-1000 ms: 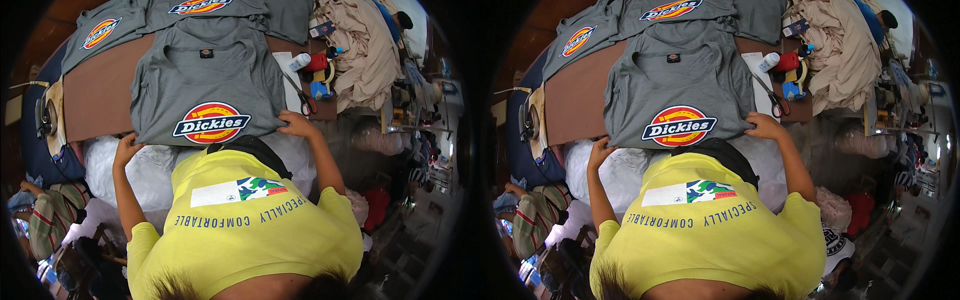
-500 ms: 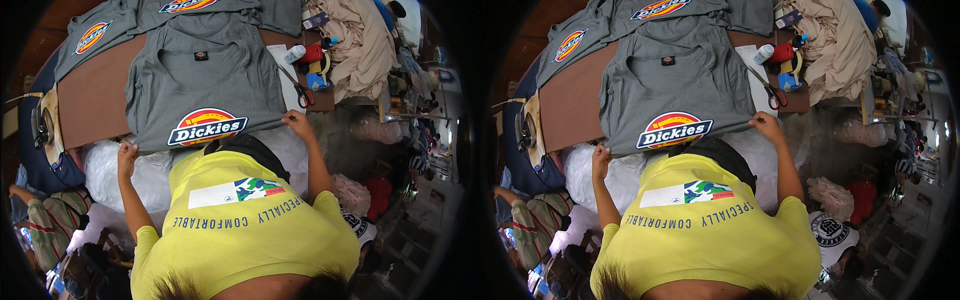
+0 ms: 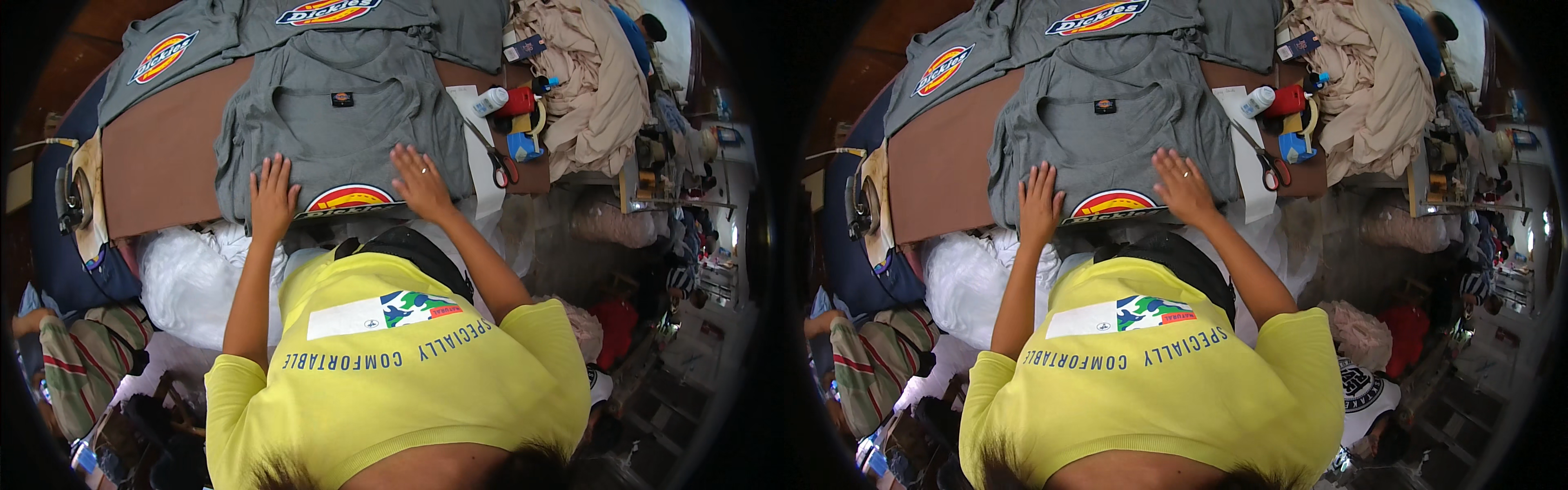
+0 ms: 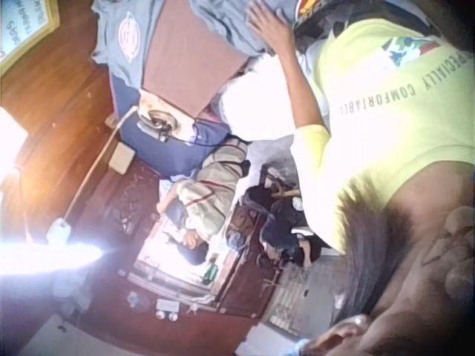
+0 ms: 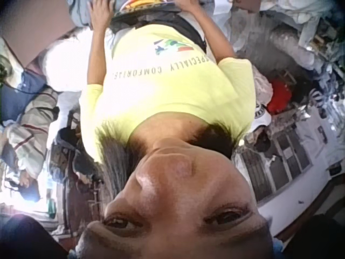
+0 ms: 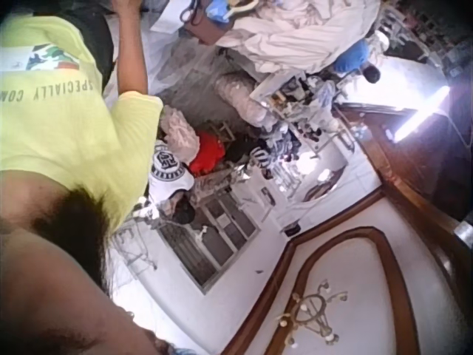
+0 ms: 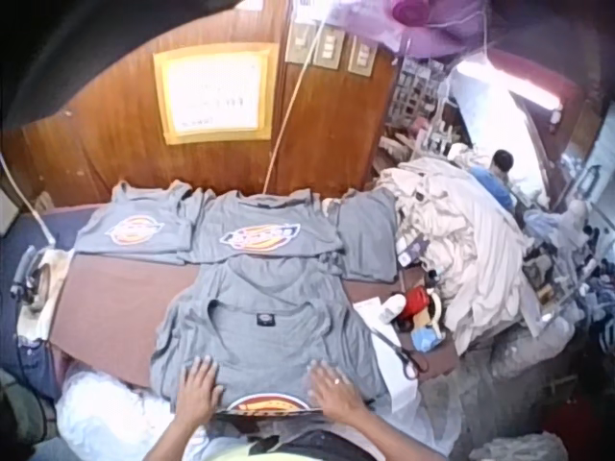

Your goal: The person picks up a grey t-shirt from a stack, smooths it out on the table, and folds the bottom edge upward. They use shears to trim loose threads, then fold the sleeves and sides inward to complete the fold.

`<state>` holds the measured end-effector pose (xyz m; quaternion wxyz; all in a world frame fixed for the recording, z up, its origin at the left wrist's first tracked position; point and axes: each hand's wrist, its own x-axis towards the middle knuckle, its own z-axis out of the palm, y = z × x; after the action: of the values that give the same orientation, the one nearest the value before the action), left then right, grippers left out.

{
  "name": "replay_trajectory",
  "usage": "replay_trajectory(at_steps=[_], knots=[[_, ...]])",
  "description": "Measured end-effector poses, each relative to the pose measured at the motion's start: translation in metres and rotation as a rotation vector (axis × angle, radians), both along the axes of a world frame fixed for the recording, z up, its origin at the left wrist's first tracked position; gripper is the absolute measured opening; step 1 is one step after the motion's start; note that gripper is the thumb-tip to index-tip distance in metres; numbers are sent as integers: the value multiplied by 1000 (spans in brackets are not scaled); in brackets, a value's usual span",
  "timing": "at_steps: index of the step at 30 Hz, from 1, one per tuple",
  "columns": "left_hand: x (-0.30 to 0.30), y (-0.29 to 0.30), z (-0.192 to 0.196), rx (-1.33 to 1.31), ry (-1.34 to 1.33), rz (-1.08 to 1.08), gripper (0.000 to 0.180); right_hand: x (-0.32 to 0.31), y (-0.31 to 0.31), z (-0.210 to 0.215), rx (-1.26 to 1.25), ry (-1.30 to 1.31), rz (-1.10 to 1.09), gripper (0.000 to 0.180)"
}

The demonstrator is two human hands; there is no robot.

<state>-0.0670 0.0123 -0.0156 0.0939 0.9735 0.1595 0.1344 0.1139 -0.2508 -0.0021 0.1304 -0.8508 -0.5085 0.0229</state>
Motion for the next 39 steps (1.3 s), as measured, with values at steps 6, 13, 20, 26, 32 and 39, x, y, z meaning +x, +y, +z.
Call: replay_trajectory(at_steps=[6, 13, 20, 26, 32, 39], knots=[[65, 60, 0, 246, 45, -40, 56, 95, 47, -22, -13, -138, -159, 53], [118, 111, -10, 195, -128, -16, 54, 153, 84, -21, 40, 22, -273, 53], [133, 138, 12, 68, -106, -23, 36, 183, 79, -11, 317, 170, -286, 37], [50, 101, 120, -408, -314, -16, 25, 140, 13, 72, 599, 891, -253, 16], [17, 75, 205, -275, -266, -166, 20, 96, -40, 185, 533, 810, -211, 16], [122, 156, 80, -117, 7, 25, 33, 200, 85, 52, 250, 276, -204, 32]])
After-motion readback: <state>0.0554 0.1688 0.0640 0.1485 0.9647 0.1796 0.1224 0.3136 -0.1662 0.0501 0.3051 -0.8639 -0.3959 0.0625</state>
